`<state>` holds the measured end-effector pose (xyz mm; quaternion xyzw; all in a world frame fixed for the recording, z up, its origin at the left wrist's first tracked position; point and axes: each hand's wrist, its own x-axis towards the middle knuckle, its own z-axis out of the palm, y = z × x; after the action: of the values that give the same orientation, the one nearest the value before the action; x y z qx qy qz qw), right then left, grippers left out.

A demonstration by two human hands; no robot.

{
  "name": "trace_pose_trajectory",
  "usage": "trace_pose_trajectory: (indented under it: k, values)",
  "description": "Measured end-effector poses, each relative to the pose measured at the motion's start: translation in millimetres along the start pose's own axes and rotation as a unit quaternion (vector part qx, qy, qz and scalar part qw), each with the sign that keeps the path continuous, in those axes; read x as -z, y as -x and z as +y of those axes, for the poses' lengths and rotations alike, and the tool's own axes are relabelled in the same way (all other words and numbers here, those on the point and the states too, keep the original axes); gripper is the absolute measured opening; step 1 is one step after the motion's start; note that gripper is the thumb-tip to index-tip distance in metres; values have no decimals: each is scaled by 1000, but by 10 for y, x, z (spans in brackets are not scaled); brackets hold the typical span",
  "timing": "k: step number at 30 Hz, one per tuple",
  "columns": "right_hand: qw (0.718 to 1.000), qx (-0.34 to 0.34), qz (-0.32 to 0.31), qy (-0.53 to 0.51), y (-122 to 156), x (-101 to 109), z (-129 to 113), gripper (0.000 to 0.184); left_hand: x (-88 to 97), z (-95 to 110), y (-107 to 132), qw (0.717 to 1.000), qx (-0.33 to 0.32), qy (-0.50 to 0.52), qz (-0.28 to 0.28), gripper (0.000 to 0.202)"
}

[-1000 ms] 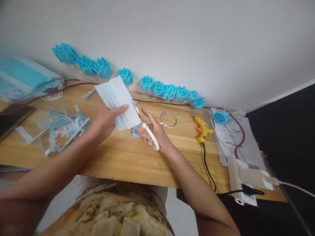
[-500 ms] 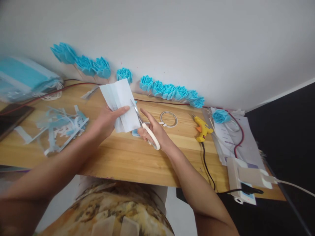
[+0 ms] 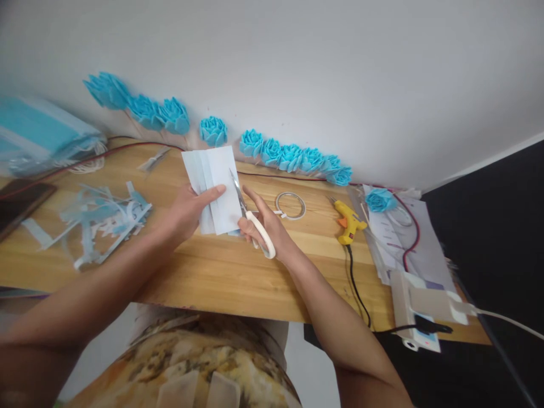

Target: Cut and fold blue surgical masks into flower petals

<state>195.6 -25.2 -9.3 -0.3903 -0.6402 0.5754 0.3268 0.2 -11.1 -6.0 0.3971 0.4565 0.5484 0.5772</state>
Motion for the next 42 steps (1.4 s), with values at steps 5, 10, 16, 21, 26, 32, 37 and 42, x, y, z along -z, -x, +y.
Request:
trace_pose_trajectory:
  k: [5, 10, 16, 21, 26, 32, 37, 42]
  values:
    - [1000, 12, 0, -6, 10, -6, 6, 106, -14, 10, 6, 1000, 16, 6, 9, 47]
    - [999, 22, 0, 29, 17, -5, 2, 99, -40, 24, 31, 1000, 19, 1, -5, 46]
    - [999, 22, 16, 36, 22, -13, -4, 96, -45, -14, 22, 1000, 7, -7, -2, 45]
    - [999, 17, 32, 18, 10, -27, -16, 102, -37, -34, 15, 1000, 3, -3, -1, 45]
    - [999, 6, 45, 5, 6, -42, -52, 104, -44, -25, 38, 1000, 10, -11, 2, 44]
    - [999, 3, 49, -1, 7, -50, -69, 102, -48, -20, 38, 1000, 8, -10, -3, 45]
    - [999, 5, 53, -9, 12, -59, -70, 100, -48, -23, 37, 1000, 8, -11, -2, 45]
    - [998, -5, 60, -14, 15, -64, -71, 99, -57, -12, 45, 1000, 8, -9, 0, 44]
